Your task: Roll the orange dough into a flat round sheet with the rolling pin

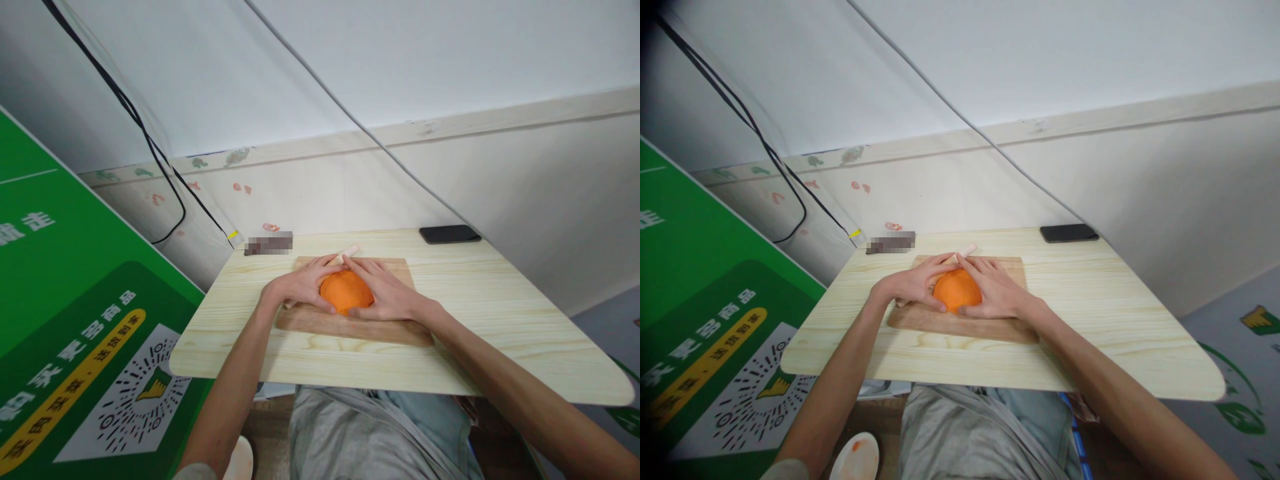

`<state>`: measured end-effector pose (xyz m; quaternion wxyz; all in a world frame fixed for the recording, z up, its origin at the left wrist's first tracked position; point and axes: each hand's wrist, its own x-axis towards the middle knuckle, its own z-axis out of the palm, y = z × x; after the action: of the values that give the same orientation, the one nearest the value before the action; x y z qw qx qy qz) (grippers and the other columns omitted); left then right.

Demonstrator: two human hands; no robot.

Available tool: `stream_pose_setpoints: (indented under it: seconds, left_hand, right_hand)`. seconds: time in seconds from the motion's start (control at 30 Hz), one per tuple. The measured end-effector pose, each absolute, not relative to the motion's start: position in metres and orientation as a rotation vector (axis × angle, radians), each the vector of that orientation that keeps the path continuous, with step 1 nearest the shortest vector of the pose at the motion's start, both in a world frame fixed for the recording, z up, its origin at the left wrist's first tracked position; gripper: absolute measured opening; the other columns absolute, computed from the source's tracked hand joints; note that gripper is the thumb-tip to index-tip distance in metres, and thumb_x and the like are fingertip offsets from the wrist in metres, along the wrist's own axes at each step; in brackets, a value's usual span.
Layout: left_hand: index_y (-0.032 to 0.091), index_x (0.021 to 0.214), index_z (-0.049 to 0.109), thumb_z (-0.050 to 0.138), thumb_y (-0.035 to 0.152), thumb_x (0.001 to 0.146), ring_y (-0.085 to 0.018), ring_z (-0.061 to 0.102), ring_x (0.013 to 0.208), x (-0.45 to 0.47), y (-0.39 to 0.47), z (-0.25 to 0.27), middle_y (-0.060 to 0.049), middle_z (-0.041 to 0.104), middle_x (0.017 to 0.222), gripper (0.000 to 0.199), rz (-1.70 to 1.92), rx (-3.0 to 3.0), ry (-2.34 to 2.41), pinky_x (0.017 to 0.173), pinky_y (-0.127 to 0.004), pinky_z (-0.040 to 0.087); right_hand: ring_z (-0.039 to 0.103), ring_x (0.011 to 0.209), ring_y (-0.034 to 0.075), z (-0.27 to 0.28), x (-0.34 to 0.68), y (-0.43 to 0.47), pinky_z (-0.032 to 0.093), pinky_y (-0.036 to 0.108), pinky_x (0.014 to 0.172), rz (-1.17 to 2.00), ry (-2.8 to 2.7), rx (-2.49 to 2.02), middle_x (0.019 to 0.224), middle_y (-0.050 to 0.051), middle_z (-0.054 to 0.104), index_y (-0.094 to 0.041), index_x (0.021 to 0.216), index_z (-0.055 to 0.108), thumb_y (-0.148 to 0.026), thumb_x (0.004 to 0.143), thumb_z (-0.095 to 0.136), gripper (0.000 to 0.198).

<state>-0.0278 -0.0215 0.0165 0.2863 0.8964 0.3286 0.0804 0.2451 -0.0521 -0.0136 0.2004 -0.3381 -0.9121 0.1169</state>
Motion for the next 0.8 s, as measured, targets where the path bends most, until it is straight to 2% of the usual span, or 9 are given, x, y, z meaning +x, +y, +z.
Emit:
stream_pose_setpoints:
  seconds: [0.33,0.6,0.8]
  left_hand:
    - [0.029,0.161,0.052,0.092,0.066,0.068,-0.039,0.024,0.164,-0.0274,-0.0218,0.0099,-0.013,0.030,0.175,0.108,0.221,2.423,0.977,0.135,-0.057,0.020]
    - [0.031,0.158,0.054,0.093,0.065,0.067,-0.039,0.030,0.160,-0.0229,-0.0263,0.0073,-0.013,0.035,0.172,0.106,0.277,2.444,1.030,0.133,-0.058,0.025]
    - [0.030,0.156,0.056,0.092,0.067,0.068,-0.038,0.033,0.158,-0.0211,-0.0282,0.0121,-0.012,0.038,0.169,0.102,0.269,2.430,1.021,0.133,-0.057,0.027]
  right_hand:
    - [0.044,0.147,0.047,-0.0156,0.2382,-0.0526,0.033,0.068,0.119,0.282,-2.565,-0.982,0.162,0.027,0.047,-0.014,0.173,0.023,-0.062,0.080,0.079,0.119]
    - [0.045,0.145,0.047,-0.0167,0.2373,-0.0525,0.033,0.069,0.119,0.275,-2.565,-0.983,0.161,0.025,0.049,-0.016,0.173,0.024,-0.064,0.080,0.078,0.118]
    - [0.040,0.151,0.046,-0.0144,0.2444,-0.0490,0.028,0.071,0.123,0.395,-2.564,-0.920,0.166,0.024,0.043,-0.021,0.174,0.022,-0.060,0.082,0.079,0.115]
